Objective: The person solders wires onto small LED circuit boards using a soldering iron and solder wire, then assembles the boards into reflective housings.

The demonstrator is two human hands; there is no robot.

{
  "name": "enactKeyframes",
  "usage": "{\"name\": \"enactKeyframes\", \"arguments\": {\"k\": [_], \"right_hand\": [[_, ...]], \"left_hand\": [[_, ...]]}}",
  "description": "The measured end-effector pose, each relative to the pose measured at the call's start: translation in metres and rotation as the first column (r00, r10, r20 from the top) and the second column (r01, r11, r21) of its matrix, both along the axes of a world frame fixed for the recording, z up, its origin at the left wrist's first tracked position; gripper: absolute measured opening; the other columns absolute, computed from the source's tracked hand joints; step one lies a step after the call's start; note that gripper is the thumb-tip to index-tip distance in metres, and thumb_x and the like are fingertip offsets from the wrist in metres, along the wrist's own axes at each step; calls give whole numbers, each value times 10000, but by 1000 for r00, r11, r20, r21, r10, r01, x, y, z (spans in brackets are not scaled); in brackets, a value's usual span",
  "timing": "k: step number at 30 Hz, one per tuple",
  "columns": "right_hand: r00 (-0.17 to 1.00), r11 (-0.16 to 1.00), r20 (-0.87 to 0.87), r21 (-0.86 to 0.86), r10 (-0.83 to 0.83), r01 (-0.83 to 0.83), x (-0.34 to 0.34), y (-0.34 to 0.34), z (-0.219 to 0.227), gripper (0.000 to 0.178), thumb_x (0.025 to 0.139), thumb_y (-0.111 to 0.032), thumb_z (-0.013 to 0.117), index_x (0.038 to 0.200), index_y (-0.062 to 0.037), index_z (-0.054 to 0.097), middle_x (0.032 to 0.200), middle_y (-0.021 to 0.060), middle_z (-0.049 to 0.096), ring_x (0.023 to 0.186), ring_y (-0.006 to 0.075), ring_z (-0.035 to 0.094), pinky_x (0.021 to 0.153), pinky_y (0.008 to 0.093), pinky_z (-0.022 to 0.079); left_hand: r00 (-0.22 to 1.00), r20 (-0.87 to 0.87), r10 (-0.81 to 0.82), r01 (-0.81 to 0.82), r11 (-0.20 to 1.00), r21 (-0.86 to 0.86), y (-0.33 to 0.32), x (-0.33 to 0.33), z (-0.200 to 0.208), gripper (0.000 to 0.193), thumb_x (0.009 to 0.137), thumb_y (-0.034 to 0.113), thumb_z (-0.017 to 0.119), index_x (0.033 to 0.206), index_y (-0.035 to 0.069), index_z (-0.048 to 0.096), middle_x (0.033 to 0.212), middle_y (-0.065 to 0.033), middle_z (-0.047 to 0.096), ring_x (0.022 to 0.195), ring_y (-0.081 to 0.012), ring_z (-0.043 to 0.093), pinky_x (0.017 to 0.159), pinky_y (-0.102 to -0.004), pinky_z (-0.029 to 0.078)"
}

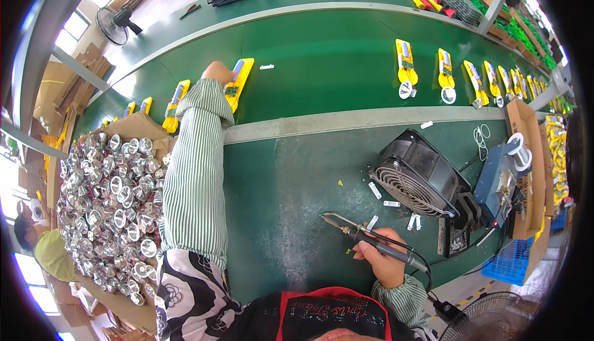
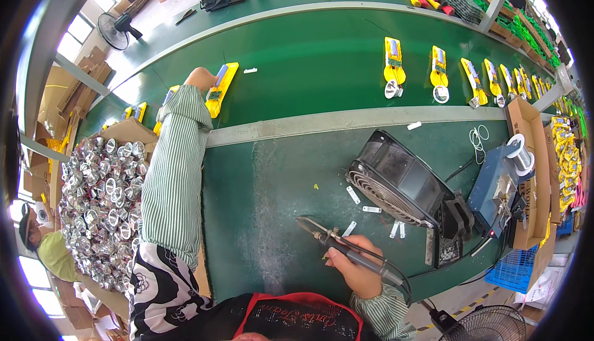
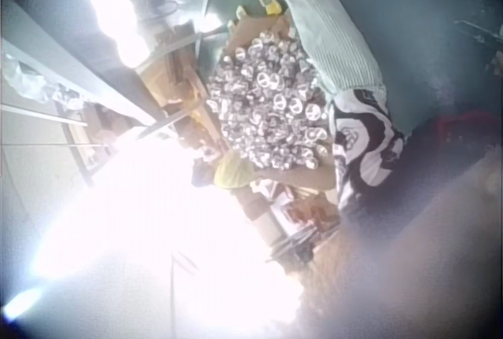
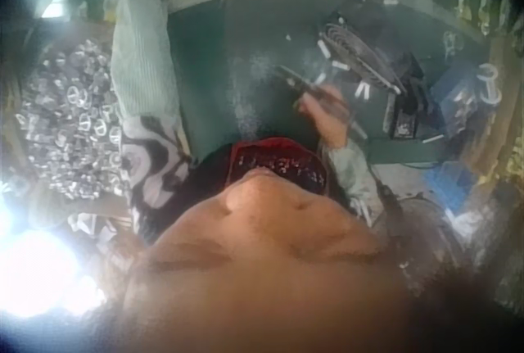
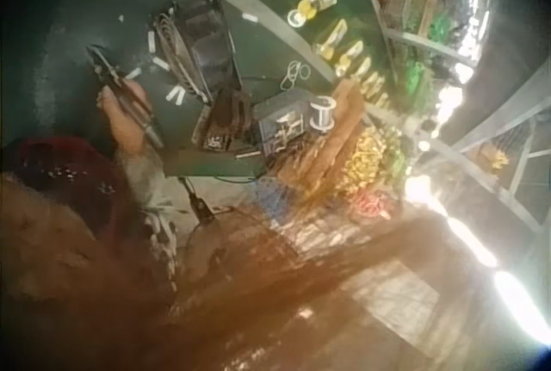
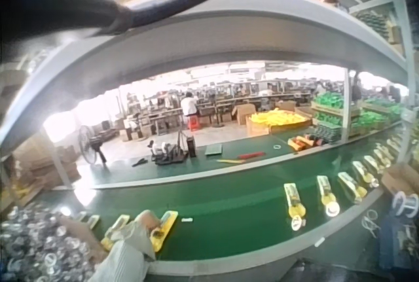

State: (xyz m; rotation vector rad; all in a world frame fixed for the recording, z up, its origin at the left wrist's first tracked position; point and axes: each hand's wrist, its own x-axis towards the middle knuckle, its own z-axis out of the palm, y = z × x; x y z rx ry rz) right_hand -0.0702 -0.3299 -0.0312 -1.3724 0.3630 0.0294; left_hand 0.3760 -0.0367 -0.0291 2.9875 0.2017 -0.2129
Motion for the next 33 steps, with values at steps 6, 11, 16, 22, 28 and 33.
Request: {"name": "enactKeyframes", "arguments": {"k": [6,11,16,22,28,33], "right_hand": [[1000,1000,-2,20,-9,9,0,1,2,207,803,-3,637,957,58,512,785,160,658,671,183,660,589,281,551],[999,999,-20,29,33,-33,4,0,0,211,801,-3,639,958,61,513,786,163,657,670,185,659,596,280,550],[1000,999,-26,36,-7,8,-1,0,4,190,797,3,638,942,58,527,777,151,657,670,179,656,604,279,548],[998,999,45,30,37,-38,0,-2,0,187,794,-18,658,942,45,564,790,112,656,677,147,647,611,258,538],[994,999,90,2,54,-54,-2,-4,3,154,820,-3,623,940,50,542,788,137,659,662,162,653,583,261,544],[990,997,132,58,39,-47,-13,-5,5,198,806,-30,650,969,47,570,804,105,655,686,140,645,608,252,536]], "left_hand": [[991,56,-123,124,992,-13,-18,-18,16,384,846,362,574,963,11,677,996,-156,657,924,-251,631,807,-327,486],[987,-55,-151,158,975,156,-1,-2,5,367,854,353,551,960,26,680,985,-145,661,940,-266,625,820,-337,484],[976,-7,-218,218,975,-49,0,4,-20,225,773,261,689,912,84,700,935,-115,671,814,-178,615,746,-320,492],[975,220,-22,94,942,-323,17,-14,-18,412,804,339,615,1082,34,602,1046,-168,634,979,-299,604,862,-360,469],[978,52,-204,204,979,-1,-16,-73,-3,877,714,465,676,1355,-15,317,1188,-246,544,1106,-345,532,934,-372,426],[948,197,-250,262,964,-35,-13,-102,7,843,724,373,679,1357,-18,283,1074,-246,596,987,-354,591,851,-391,464]]}}
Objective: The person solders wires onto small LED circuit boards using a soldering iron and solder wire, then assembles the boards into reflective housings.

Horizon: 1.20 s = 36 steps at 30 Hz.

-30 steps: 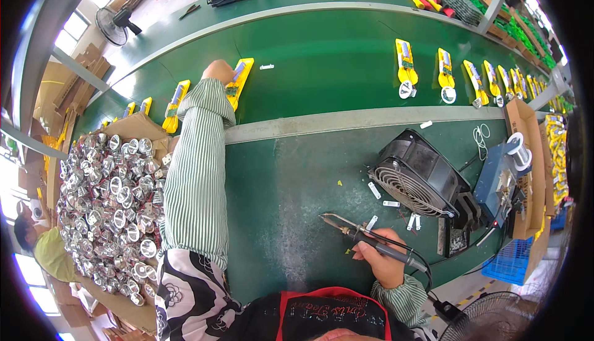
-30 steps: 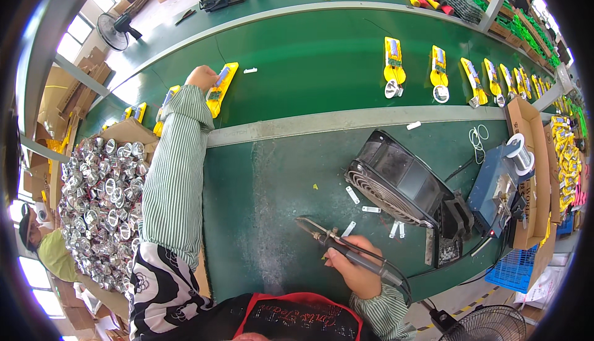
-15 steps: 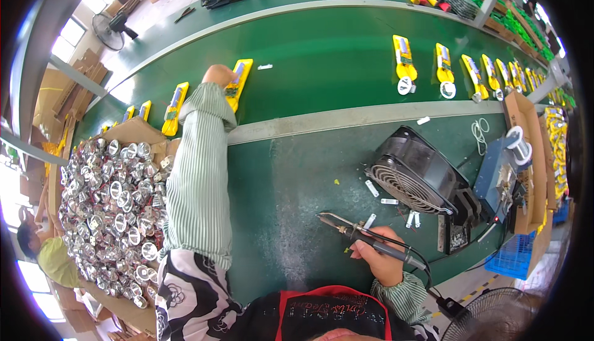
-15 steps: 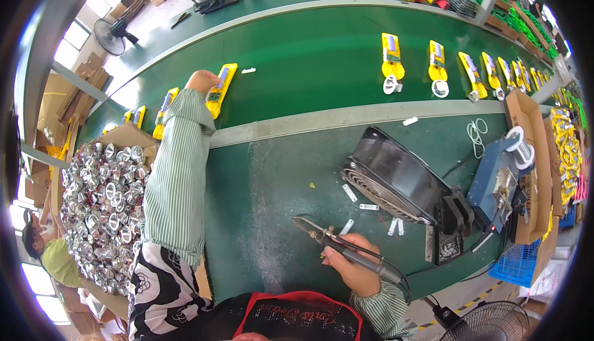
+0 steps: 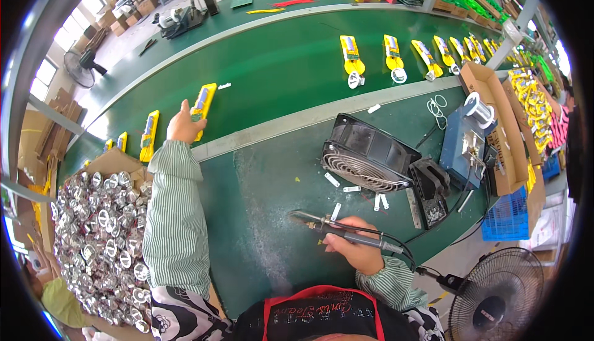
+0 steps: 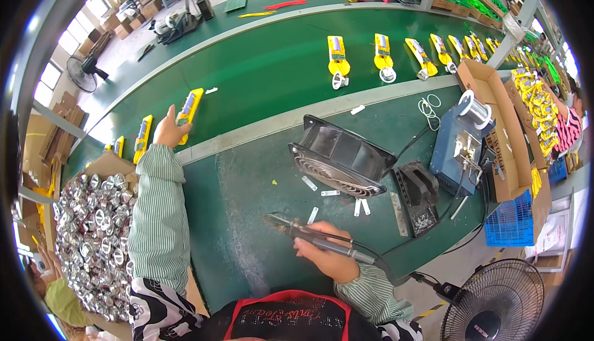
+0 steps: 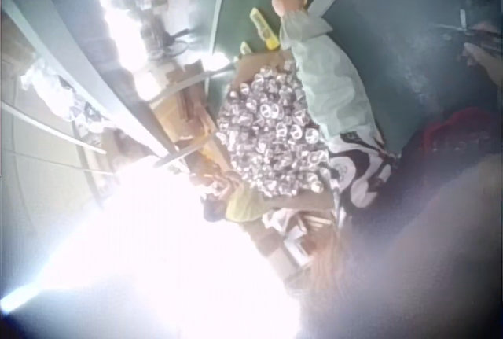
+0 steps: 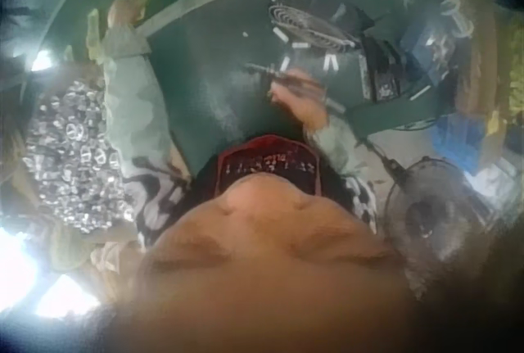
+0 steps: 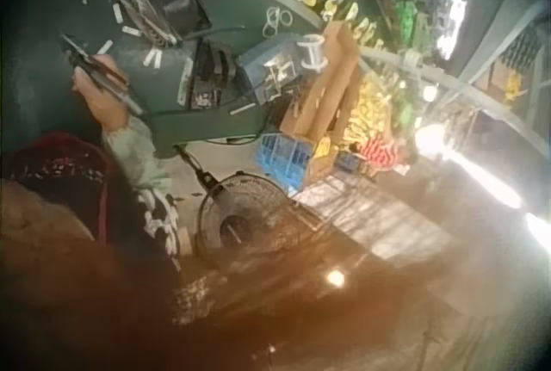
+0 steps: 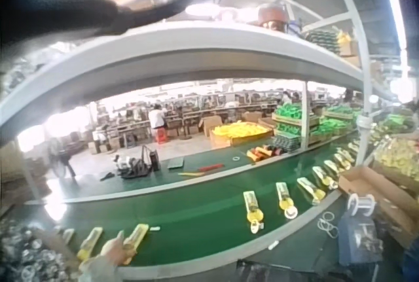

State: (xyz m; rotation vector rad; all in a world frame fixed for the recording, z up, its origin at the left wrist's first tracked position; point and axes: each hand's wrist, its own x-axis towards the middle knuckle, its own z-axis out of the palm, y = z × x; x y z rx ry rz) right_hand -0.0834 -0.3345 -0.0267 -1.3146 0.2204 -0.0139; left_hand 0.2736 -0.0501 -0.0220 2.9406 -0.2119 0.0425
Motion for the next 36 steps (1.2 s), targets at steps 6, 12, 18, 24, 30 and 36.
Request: {"name": "enactKeyframes", "arguments": {"k": [6,12,18,24,30,36], "right_hand": [[998,999,63,-28,-20,22,-7,0,5,182,801,3,633,957,59,557,780,131,656,657,150,643,599,263,540],[999,998,17,-52,-42,43,-20,10,20,194,801,38,595,973,65,510,761,167,639,615,177,635,577,281,548],[997,990,58,-130,-46,54,-29,23,23,182,811,14,560,969,48,478,715,171,615,540,187,596,509,272,511],[998,990,65,-136,-13,22,-42,27,25,193,805,22,580,974,53,494,739,169,626,576,180,614,540,278,526],[998,994,44,-104,39,-34,-48,33,27,191,800,31,599,968,59,513,769,161,639,616,172,632,575,274,541],[997,993,8,-90,71,-70,-46,38,26,191,805,20,602,965,68,509,774,157,642,632,170,636,588,273,543]], "left_hand": [[962,114,-248,258,963,-83,-7,-139,37,751,710,233,692,1321,-5,326,843,-247,612,779,-383,612,691,-437,487],[956,-113,-269,250,955,-159,-11,-285,42,675,737,229,686,1311,48,380,936,-197,588,854,-364,573,748,-426,467],[949,-83,-303,287,944,-165,-4,-343,15,609,777,244,658,1299,65,401,1000,-171,567,938,-331,535,828,-407,441],[937,325,-131,-38,884,466,78,-259,16,114,686,99,618,792,99,575,860,-60,497,908,-218,518,617,-293,514],[948,184,-258,115,822,558,121,-198,3,132,709,90,594,840,99,608,891,-63,528,913,-248,519,734,-345,478],[940,230,-252,207,957,202,116,-207,11,80,754,134,622,794,67,638,812,-96,601,846,-257,552,726,-349,459]]}}
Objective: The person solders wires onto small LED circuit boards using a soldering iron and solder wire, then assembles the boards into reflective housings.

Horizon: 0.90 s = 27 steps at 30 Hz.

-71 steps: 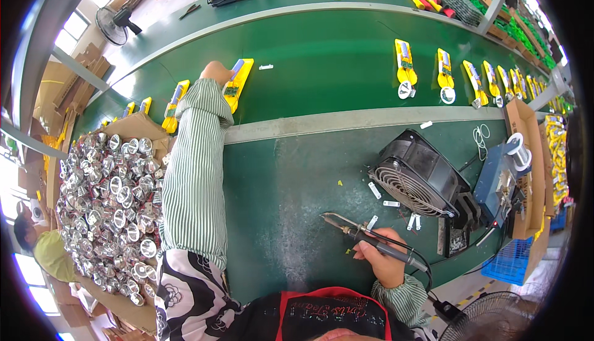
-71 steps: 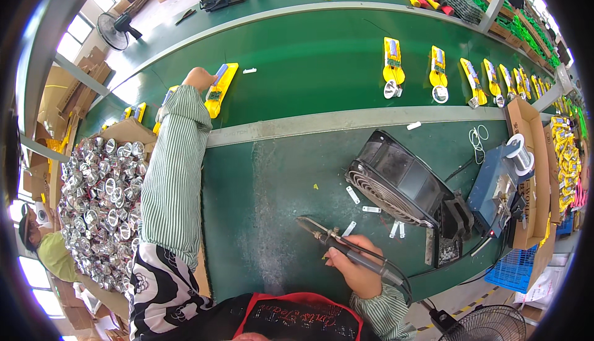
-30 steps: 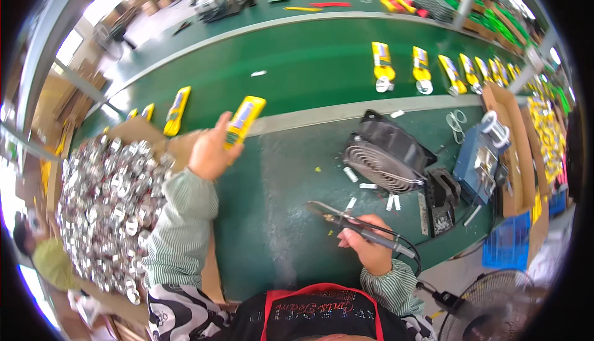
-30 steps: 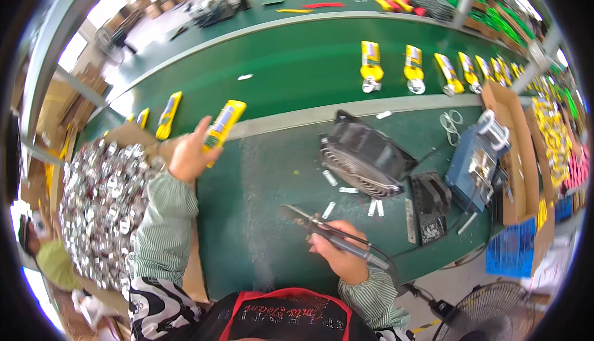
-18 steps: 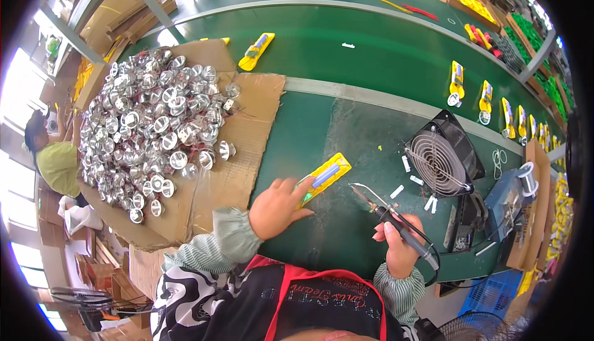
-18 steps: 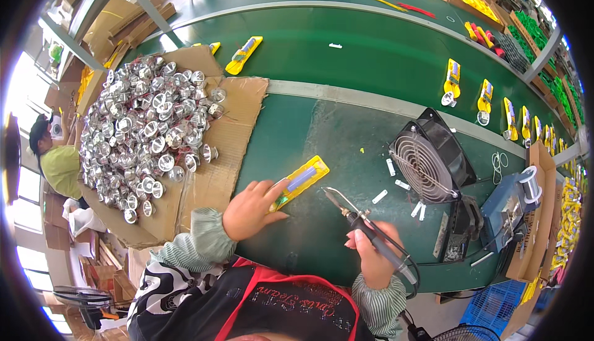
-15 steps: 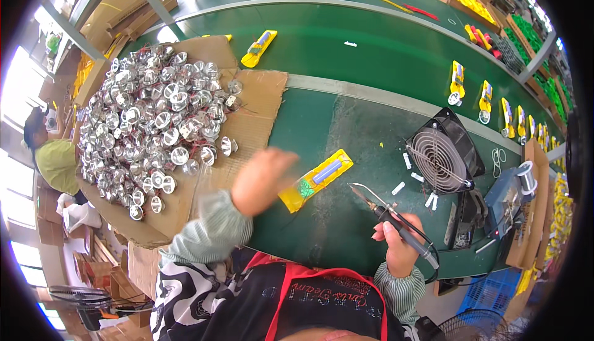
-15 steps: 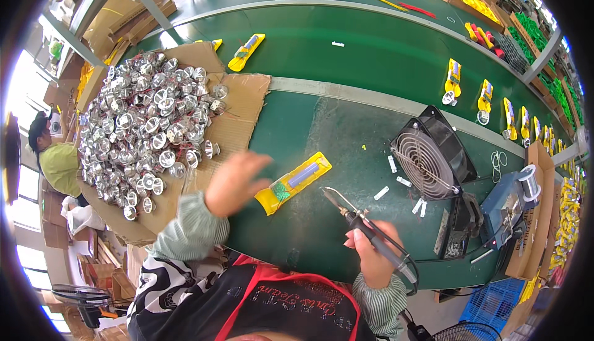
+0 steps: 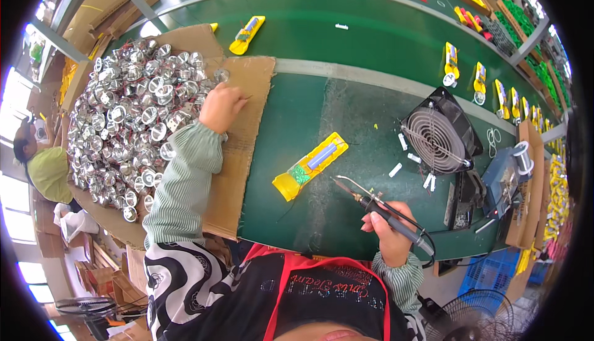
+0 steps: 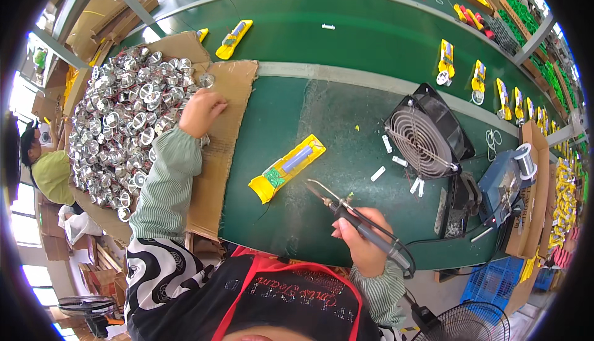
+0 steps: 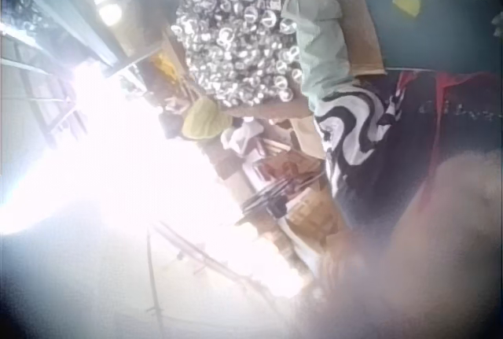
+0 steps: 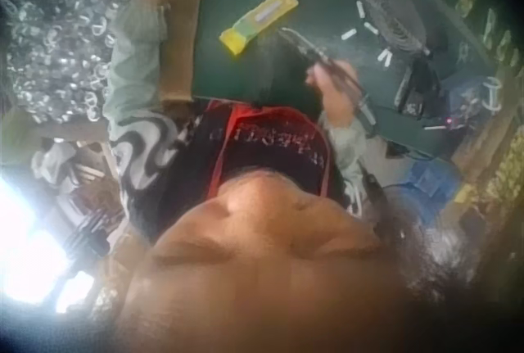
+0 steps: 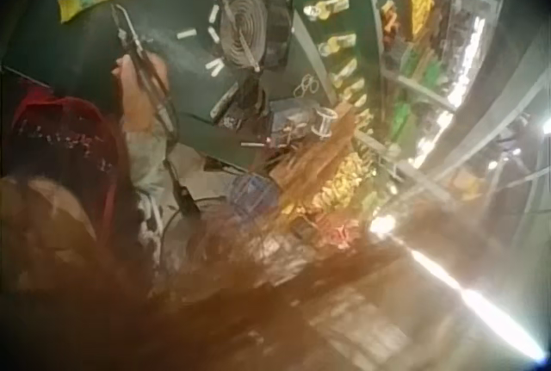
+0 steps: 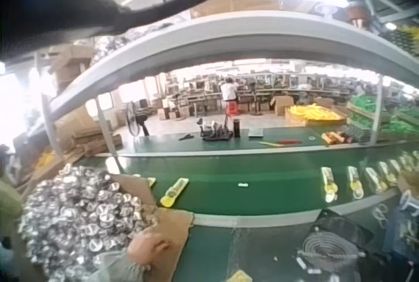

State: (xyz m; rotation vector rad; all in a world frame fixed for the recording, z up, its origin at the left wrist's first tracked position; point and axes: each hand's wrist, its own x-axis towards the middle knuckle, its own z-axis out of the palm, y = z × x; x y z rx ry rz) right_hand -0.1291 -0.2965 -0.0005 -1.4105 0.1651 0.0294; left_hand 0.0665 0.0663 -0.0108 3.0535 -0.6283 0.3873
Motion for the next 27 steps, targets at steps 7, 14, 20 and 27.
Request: {"name": "enactKeyframes", "arguments": {"k": [7,14,20,27], "right_hand": [[995,995,17,1,102,-102,8,7,0,192,800,15,614,963,71,530,782,158,648,641,158,636,597,268,540],[972,972,42,-59,232,-229,14,15,-2,195,804,44,576,984,61,503,806,178,639,646,174,635,601,282,553],[976,976,20,-25,218,-218,21,28,-9,187,789,13,631,946,69,546,789,130,658,676,146,650,609,257,539],[982,982,-20,-7,188,-188,26,35,-13,178,786,12,631,930,69,543,773,128,657,663,140,646,605,261,540]], "left_hand": [[930,-357,-86,-116,853,-509,-56,-89,28,115,760,111,662,841,32,642,744,-96,602,741,-248,566,676,-347,451],[894,-438,-93,-197,796,-572,-85,-132,-4,92,773,105,647,784,19,618,722,-86,593,716,-239,541,670,-347,429],[902,-424,-85,-231,735,-638,-90,-132,-11,66,754,96,628,737,35,610,652,-66,543,640,-227,491,611,-339,403],[873,-479,-97,-245,761,-600,-88,-132,-10,82,757,99,656,763,24,623,662,-61,534,661,-204,494,618,-325,403]]}}
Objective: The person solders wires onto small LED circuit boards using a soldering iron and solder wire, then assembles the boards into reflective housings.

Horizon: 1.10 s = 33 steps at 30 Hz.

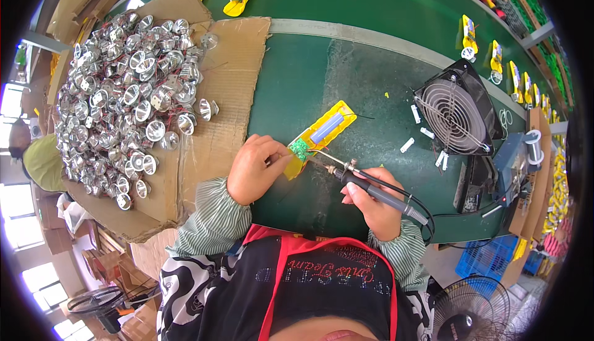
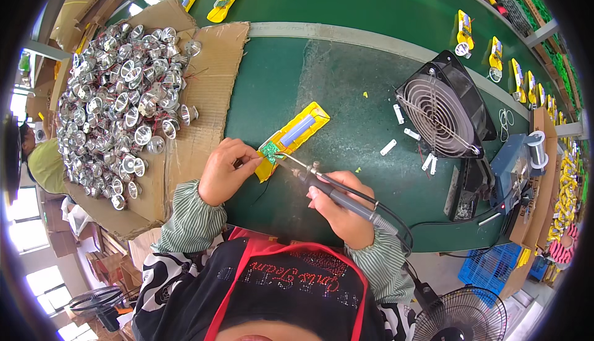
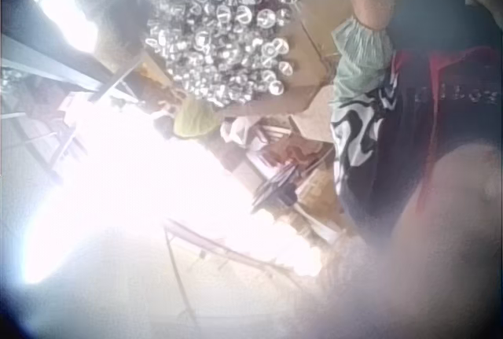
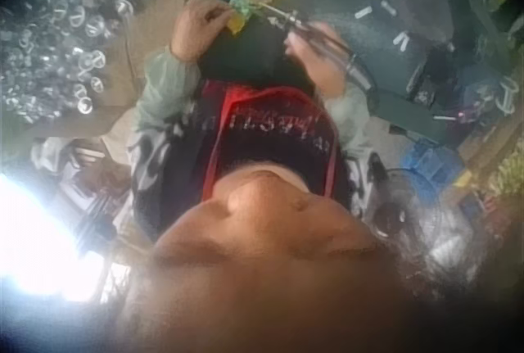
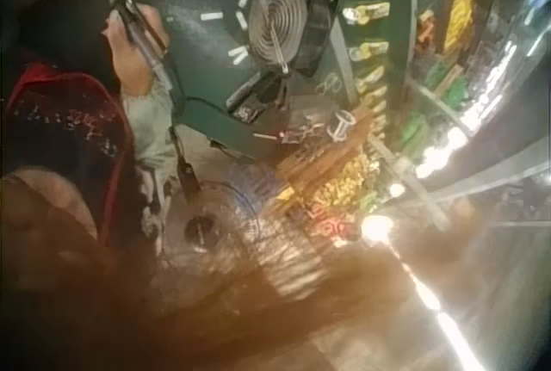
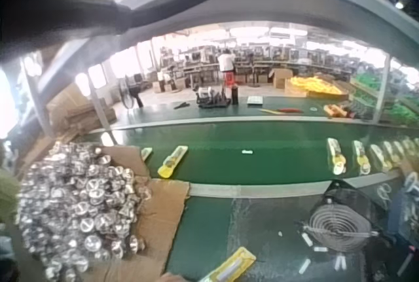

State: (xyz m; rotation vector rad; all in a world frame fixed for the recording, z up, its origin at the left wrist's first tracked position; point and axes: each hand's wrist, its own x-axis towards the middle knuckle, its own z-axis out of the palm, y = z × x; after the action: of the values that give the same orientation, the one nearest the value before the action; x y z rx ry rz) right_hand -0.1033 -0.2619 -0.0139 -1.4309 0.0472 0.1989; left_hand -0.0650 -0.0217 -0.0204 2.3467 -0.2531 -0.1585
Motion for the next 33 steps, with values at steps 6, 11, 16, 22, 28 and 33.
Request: {"name": "enactKeyframes", "arguments": {"k": [6,11,16,22,28,33], "right_hand": [[1000,1000,-3,-9,3,-3,1,-1,0,182,783,9,636,929,67,544,758,128,657,651,138,645,595,257,537],[1000,999,2,-45,14,-13,1,-3,1,187,778,7,641,928,66,546,752,130,657,645,139,645,589,254,534],[1000,999,20,-40,6,-5,1,-3,-1,178,781,13,635,926,68,547,755,126,659,641,140,646,591,254,535],[999,999,15,-38,29,-29,4,2,0,182,782,11,634,933,67,549,761,127,659,640,142,646,588,253,535],[999,998,-21,-32,46,-47,6,1,-3,173,780,13,627,924,66,547,762,128,658,643,143,646,589,255,535],[999,999,-22,-20,45,-45,6,1,-3,178,781,16,623,931,67,541,767,133,657,652,146,647,592,259,537]], "left_hand": [[1000,8,4,-4,1000,-15,-1,0,1,74,752,93,656,779,29,633,659,-54,530,665,-196,487,614,-324,396],[999,-27,24,-26,998,-55,-1,1,0,74,748,114,637,769,44,632,650,-57,537,660,-219,481,615,-336,390],[999,0,36,-36,998,-51,-2,0,-1,73,745,121,643,757,49,638,649,-59,542,659,-218,486,618,-335,393],[1000,7,25,-25,1000,-16,-2,1,0,79,743,115,656,757,40,638,644,-56,535,662,-210,488,618,-330,396],[1000,8,23,-23,1000,1,-3,0,1,82,740,103,668,756,30,637,643,-51,528,673,-202,487,616,-327,398],[1000,7,28,-28,1000,4,-3,1,1,81,740,104,668,751,30,636,642,-51,529,678,-202,487,619,-326,398]]}}
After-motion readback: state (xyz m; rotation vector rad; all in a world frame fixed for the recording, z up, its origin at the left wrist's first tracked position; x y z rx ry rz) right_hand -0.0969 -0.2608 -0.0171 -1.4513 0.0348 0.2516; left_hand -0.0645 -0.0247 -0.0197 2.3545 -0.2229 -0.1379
